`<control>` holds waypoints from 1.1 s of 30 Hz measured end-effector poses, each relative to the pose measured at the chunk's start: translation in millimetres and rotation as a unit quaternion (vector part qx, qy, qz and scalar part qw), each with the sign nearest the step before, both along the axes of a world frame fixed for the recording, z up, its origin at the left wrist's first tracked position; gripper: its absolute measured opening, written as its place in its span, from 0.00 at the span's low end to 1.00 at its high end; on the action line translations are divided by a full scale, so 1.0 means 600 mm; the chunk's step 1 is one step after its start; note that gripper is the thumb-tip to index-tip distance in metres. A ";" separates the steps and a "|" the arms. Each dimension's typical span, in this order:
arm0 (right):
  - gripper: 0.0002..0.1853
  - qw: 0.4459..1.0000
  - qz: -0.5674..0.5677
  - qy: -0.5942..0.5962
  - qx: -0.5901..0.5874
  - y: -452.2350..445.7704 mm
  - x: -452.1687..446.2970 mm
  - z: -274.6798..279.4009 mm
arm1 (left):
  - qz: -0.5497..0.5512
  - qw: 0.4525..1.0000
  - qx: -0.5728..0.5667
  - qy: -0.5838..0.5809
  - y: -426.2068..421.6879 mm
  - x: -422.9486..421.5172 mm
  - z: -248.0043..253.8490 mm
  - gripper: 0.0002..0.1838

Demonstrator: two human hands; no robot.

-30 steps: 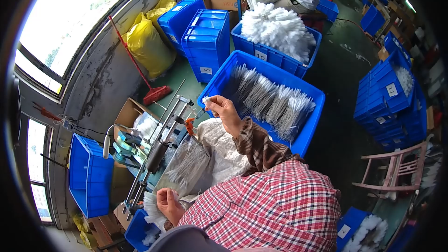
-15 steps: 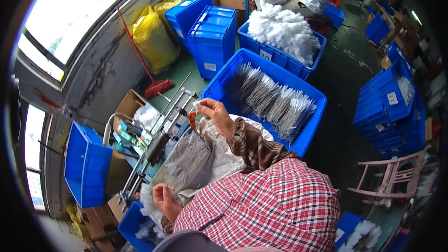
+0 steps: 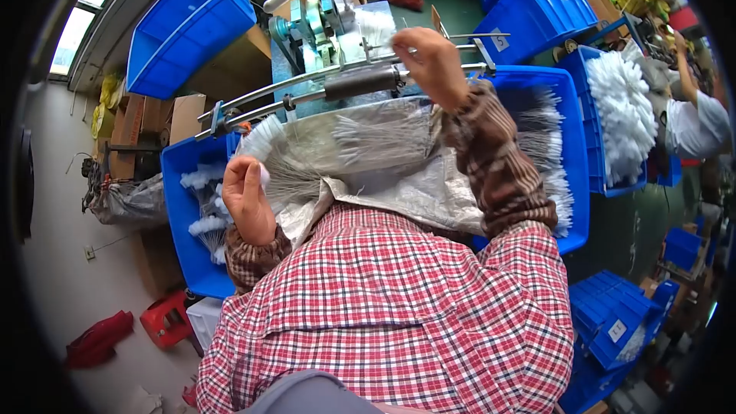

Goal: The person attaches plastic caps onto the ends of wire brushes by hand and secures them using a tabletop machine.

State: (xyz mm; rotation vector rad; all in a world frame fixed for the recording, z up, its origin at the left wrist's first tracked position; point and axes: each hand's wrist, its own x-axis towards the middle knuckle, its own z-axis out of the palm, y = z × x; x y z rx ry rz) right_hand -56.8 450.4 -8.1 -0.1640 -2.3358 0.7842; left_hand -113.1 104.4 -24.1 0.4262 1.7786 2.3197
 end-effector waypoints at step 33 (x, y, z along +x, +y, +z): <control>0.05 0.950 0.052 -0.079 0.299 0.029 -0.235 -0.096 | 0.017 0.998 0.011 -0.052 -0.062 -0.007 -0.022 0.02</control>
